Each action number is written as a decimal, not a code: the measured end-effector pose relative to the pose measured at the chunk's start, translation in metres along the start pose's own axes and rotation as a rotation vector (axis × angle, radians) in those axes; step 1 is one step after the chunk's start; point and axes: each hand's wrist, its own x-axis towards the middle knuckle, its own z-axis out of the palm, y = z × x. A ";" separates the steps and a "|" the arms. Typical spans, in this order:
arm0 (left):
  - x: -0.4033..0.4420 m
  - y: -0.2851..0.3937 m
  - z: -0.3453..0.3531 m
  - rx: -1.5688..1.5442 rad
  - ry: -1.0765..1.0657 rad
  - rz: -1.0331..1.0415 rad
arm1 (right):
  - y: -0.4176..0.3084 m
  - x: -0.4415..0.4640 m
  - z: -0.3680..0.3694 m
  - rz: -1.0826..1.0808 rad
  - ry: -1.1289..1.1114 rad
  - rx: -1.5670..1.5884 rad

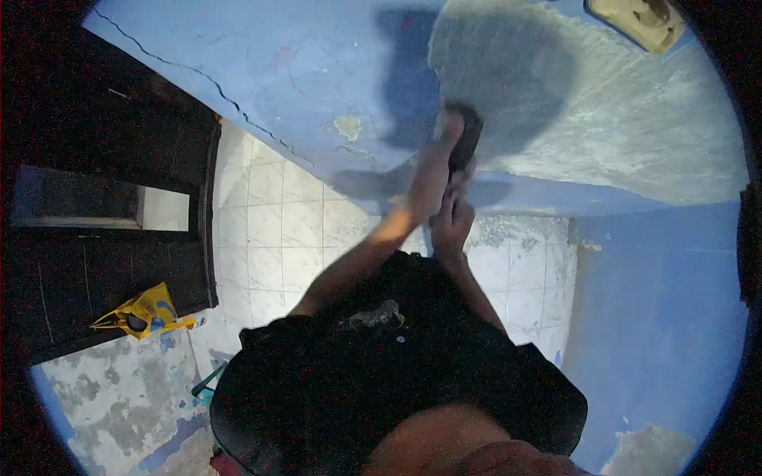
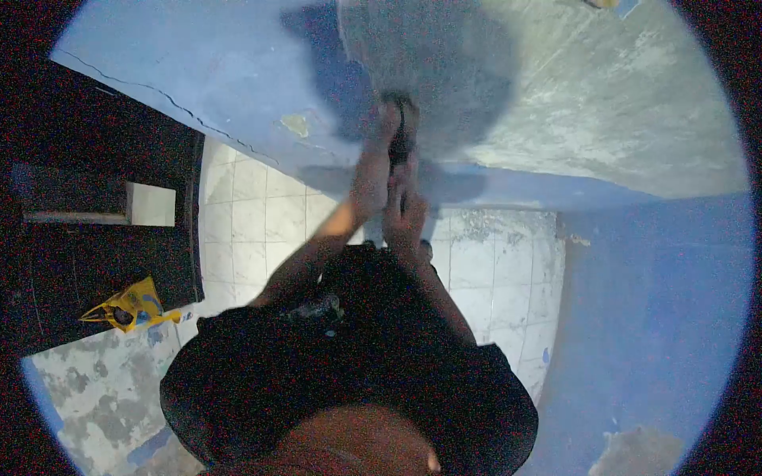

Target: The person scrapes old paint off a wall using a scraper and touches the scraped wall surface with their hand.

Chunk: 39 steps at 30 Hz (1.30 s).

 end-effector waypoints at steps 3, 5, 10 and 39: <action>0.002 -0.023 -0.008 -0.070 0.033 -0.096 | -0.006 -0.006 -0.001 0.193 -0.078 0.183; 0.003 -0.007 -0.007 -0.061 -0.027 -0.036 | -0.008 0.003 -0.004 0.004 -0.068 0.112; 0.008 0.007 0.002 0.028 0.032 0.058 | -0.004 0.013 -0.001 0.053 -0.152 0.154; -0.321 -0.332 -0.459 1.371 0.411 -0.741 | -0.048 -0.002 0.016 0.352 -1.059 0.195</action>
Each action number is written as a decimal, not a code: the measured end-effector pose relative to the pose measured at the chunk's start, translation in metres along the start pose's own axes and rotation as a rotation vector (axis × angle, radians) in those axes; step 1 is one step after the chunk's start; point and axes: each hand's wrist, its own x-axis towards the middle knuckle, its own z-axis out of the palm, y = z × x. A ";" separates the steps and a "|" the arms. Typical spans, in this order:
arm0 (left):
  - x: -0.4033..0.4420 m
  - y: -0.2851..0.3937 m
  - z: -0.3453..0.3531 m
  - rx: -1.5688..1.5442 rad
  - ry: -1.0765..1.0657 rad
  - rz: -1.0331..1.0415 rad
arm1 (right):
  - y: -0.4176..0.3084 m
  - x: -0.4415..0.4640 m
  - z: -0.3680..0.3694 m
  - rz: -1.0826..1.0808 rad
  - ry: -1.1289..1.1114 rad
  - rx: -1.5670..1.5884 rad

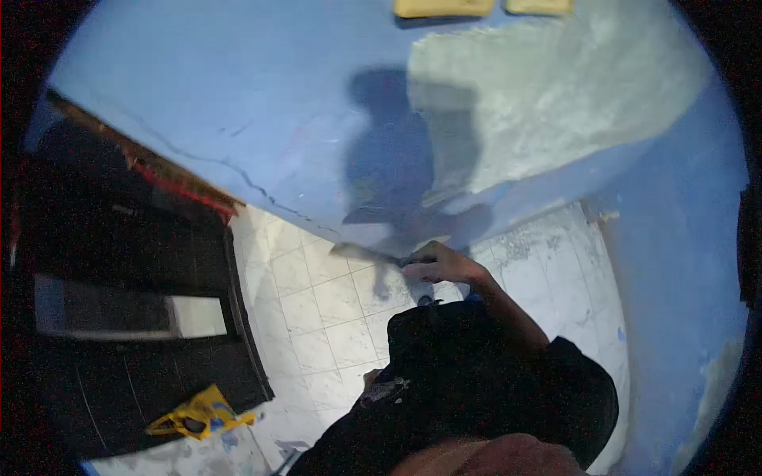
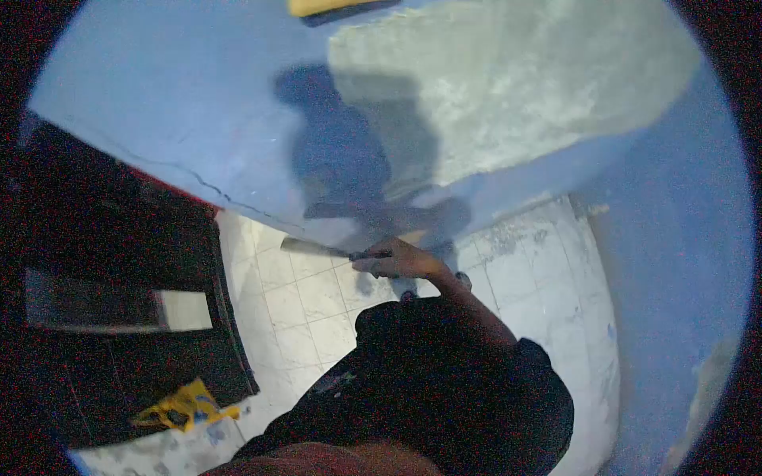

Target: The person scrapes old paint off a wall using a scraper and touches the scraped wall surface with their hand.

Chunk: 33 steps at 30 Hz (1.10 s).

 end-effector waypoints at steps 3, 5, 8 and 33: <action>0.030 0.017 -0.014 0.027 0.049 0.183 | 0.027 0.004 0.002 0.263 -0.222 -0.196; 0.057 0.041 -0.025 0.009 0.126 0.377 | 0.113 0.025 0.008 0.357 -0.251 -0.411; 0.094 0.078 -0.043 -0.076 0.295 0.764 | 0.342 -0.014 0.013 0.462 -0.032 -0.635; 0.080 0.310 -0.153 -0.486 1.083 -0.087 | 0.502 -0.260 0.000 0.753 0.856 0.542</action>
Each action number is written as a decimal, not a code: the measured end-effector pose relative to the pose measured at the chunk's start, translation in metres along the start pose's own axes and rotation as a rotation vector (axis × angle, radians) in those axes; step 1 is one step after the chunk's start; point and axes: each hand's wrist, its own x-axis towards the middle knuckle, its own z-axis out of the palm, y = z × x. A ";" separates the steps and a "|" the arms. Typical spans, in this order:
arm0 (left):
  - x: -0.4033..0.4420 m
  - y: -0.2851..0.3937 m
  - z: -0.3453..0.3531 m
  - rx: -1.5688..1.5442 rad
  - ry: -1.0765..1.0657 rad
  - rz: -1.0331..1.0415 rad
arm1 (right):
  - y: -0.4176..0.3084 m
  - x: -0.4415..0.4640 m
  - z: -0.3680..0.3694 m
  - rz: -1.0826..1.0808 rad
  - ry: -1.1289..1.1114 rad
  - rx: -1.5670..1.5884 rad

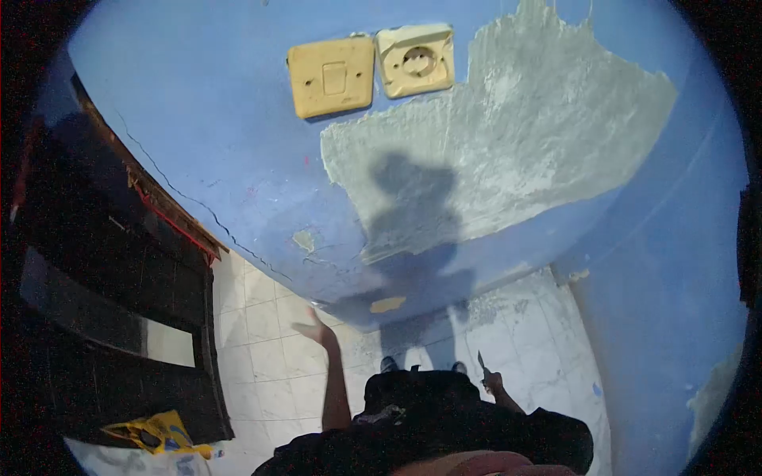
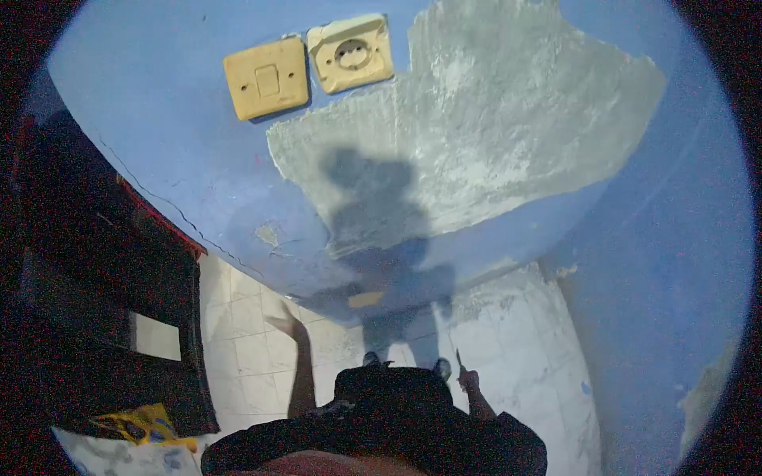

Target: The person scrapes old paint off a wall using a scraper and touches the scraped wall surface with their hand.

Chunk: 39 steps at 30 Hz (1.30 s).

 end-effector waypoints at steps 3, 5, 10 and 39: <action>0.011 0.147 -0.086 -0.820 0.173 0.211 | -0.056 0.012 -0.031 -0.033 -0.055 0.043; 0.010 0.232 -0.135 -0.934 0.288 0.411 | -0.083 0.017 -0.044 -0.120 -0.094 0.052; 0.019 0.325 -0.156 -0.666 0.517 0.714 | -0.146 -0.001 -0.042 -0.315 -0.160 0.051; -0.015 0.390 -0.170 -0.419 0.749 1.179 | -0.545 -0.299 0.048 -1.353 -0.278 0.206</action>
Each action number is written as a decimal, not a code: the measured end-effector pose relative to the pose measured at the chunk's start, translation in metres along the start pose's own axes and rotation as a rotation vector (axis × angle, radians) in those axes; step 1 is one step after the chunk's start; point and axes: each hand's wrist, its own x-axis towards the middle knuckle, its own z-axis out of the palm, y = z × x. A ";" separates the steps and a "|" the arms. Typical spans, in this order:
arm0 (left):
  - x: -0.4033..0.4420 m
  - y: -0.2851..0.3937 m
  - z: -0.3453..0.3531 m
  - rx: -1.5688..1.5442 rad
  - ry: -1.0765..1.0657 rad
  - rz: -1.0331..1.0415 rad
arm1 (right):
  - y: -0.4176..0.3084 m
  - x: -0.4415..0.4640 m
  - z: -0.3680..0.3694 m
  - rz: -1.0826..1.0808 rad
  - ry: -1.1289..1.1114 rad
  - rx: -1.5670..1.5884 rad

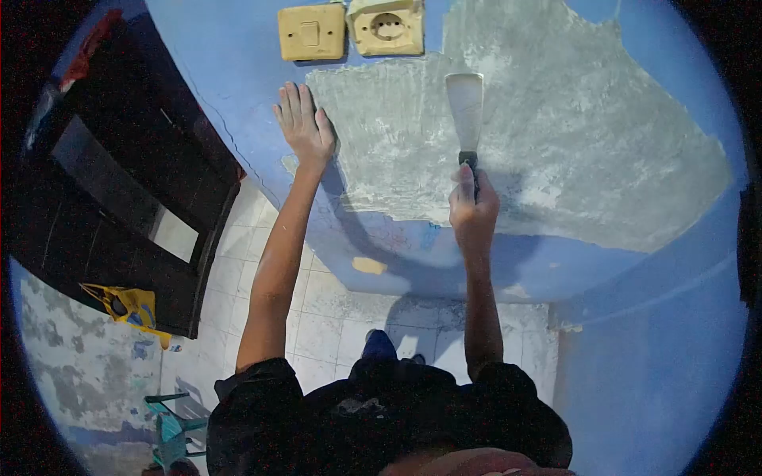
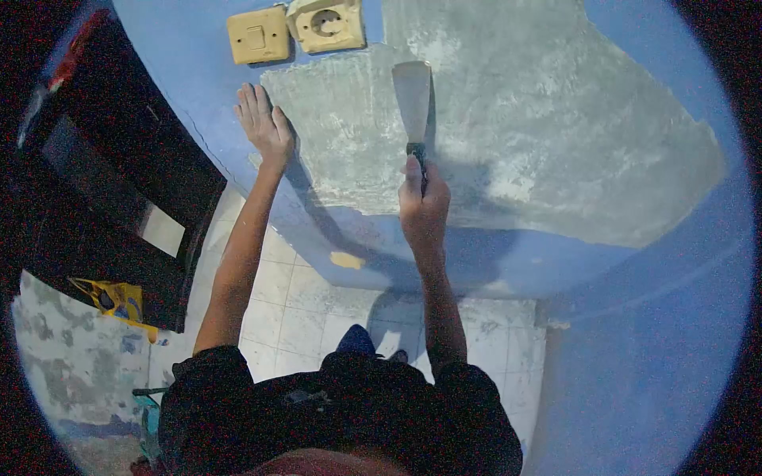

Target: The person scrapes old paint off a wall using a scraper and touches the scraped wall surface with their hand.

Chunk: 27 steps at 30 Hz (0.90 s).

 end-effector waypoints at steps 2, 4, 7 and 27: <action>-0.003 -0.003 -0.003 0.013 0.002 -0.004 | 0.001 0.004 0.004 -0.070 -0.016 -0.025; -0.004 0.000 0.001 -0.001 0.007 -0.012 | 0.004 0.014 0.007 -0.176 -0.027 -0.055; -0.003 0.001 0.001 -0.020 0.023 -0.003 | -0.003 0.005 0.010 -0.241 -0.020 -0.051; -0.285 0.052 -0.114 -0.679 -0.591 -1.001 | 0.090 -0.094 -0.015 0.259 -0.065 0.251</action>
